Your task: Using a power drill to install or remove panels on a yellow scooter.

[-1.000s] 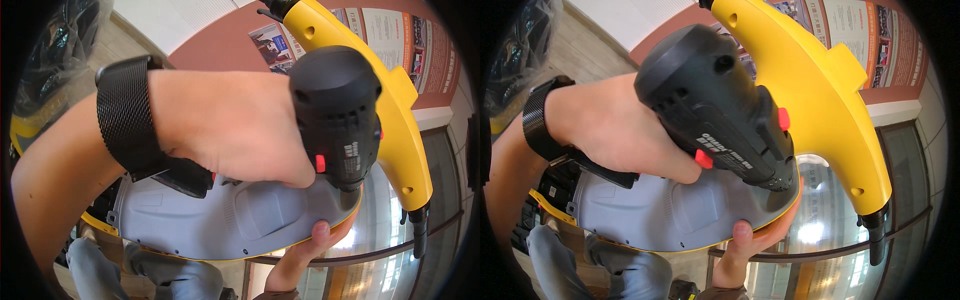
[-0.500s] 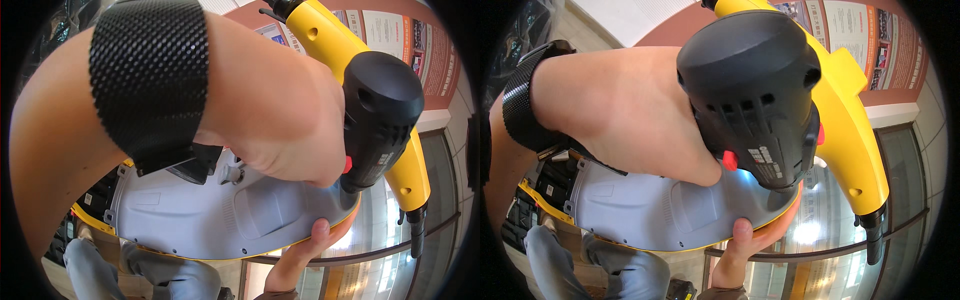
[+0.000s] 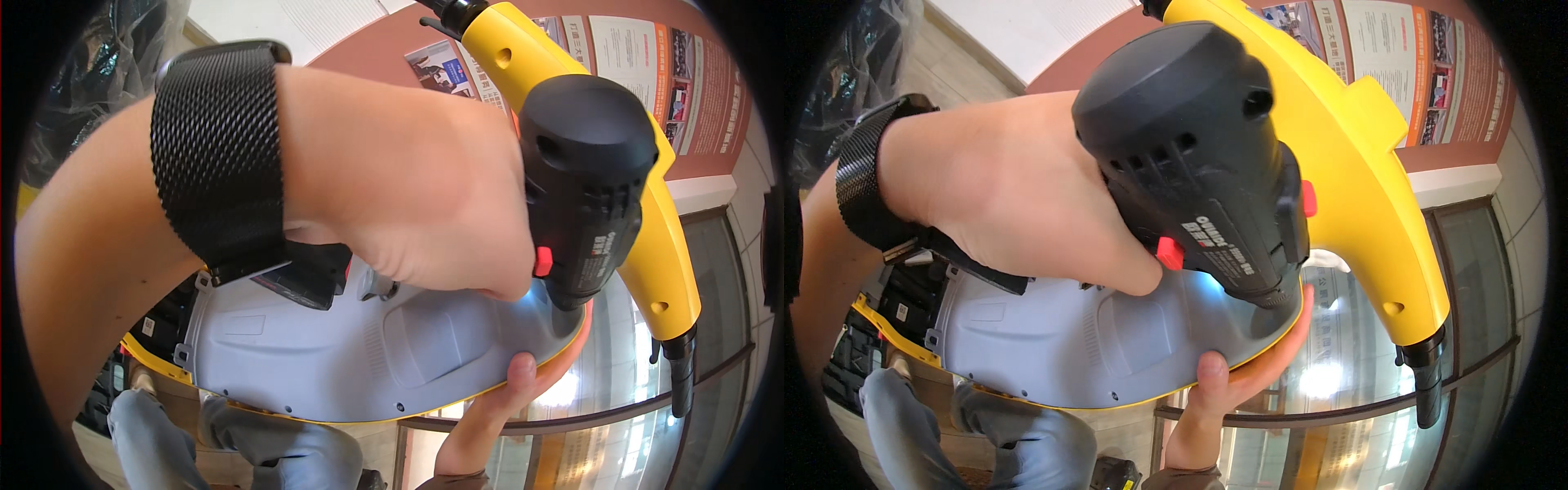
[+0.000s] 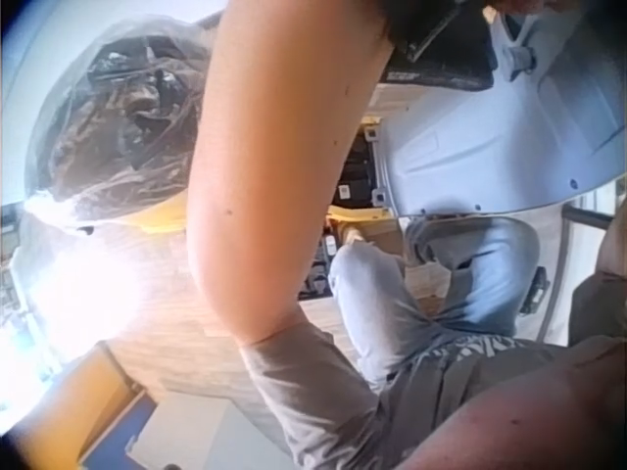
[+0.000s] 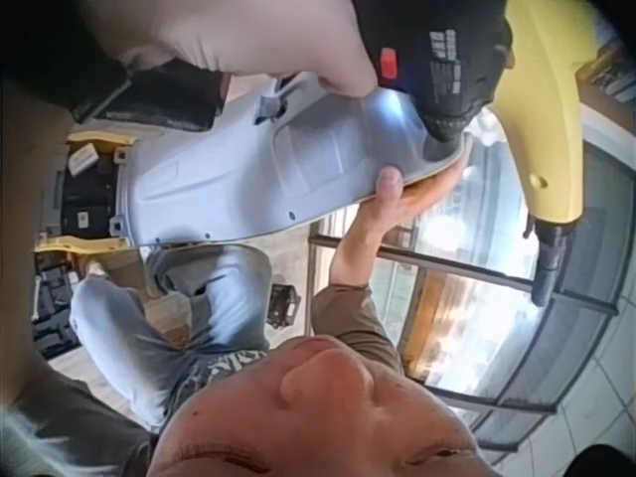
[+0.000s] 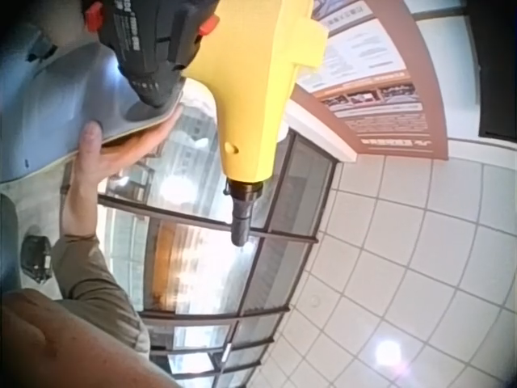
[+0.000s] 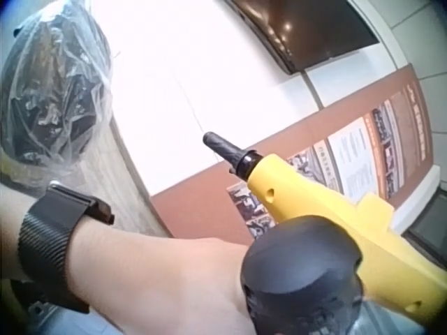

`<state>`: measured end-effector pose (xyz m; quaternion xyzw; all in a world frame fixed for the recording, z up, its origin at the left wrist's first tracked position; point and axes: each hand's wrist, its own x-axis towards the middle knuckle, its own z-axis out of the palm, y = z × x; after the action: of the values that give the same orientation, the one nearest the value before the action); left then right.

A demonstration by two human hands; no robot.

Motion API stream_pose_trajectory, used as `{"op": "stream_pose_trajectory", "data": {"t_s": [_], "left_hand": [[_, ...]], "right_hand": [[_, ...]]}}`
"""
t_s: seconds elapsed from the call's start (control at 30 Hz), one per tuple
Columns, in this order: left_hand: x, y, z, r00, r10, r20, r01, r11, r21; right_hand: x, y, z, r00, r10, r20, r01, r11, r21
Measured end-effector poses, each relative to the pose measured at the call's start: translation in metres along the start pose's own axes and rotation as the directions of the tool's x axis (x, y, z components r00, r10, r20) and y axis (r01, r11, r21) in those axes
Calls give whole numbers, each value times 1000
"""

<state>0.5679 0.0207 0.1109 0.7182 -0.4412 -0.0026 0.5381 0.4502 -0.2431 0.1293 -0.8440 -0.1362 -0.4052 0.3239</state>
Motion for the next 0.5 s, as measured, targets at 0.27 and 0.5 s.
{"op": "stream_pose_trajectory", "data": {"t_s": [0.27,0.5], "left_hand": [[3,-18,10,759,633,-154,-594,769,236],[-9,4,11,978,129,-161,-184,898,-400]], "right_hand": [[3,3,0,999,-31,-24,32,999,34],[8,4,-4,990,-126,62,115,981,158]]}}
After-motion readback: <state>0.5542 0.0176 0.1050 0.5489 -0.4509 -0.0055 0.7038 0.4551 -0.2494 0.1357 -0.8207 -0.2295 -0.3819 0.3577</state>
